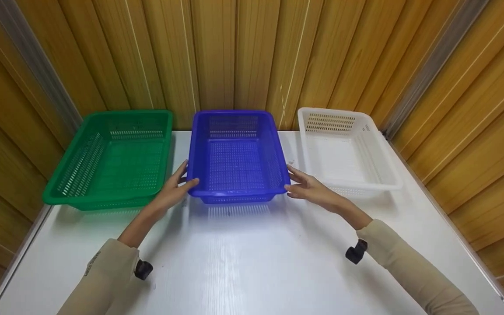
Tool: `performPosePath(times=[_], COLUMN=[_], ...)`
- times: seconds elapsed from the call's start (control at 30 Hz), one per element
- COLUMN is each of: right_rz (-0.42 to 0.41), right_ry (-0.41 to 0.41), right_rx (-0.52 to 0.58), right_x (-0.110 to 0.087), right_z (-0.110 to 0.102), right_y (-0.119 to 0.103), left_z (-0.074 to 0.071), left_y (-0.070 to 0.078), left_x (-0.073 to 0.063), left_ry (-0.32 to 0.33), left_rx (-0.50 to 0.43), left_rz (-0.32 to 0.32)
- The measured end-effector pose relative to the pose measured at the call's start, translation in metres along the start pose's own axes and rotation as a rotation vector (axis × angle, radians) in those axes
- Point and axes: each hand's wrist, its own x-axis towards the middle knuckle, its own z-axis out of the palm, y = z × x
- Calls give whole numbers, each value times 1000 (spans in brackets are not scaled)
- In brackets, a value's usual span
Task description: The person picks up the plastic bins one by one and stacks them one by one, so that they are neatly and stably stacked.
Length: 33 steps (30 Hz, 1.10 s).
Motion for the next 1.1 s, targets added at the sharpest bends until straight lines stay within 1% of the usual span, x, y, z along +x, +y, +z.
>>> performPosePath(times=[0.17, 0.43, 0.6, 0.67, 0.83, 0.93, 1.1], right_rz=[10, 14, 20, 23, 39, 53, 38], right_ry=[2, 23, 2, -8, 7, 3, -55], right_rx=[39, 83, 90, 82, 80, 83, 128], right_x=[2, 4, 4, 2, -3, -3, 2], right_z=[5, 8, 11, 12, 10, 10, 11], right_y=[6, 12, 21, 24, 25, 24, 26], left_z=[3, 5, 5, 6, 8, 8, 6], left_y=[-6, -14, -23, -25, -28, -29, -30], left_x=[-2, -2, -4, -4, -2, -1, -1], left_ry=[-10, -27, -51, -57, -73, -92, -107], left_rx=[-37, -177, -282, -301, -315, -332, -428], left_rz=[-25, -55, -72, -85, -79, -62, -56])
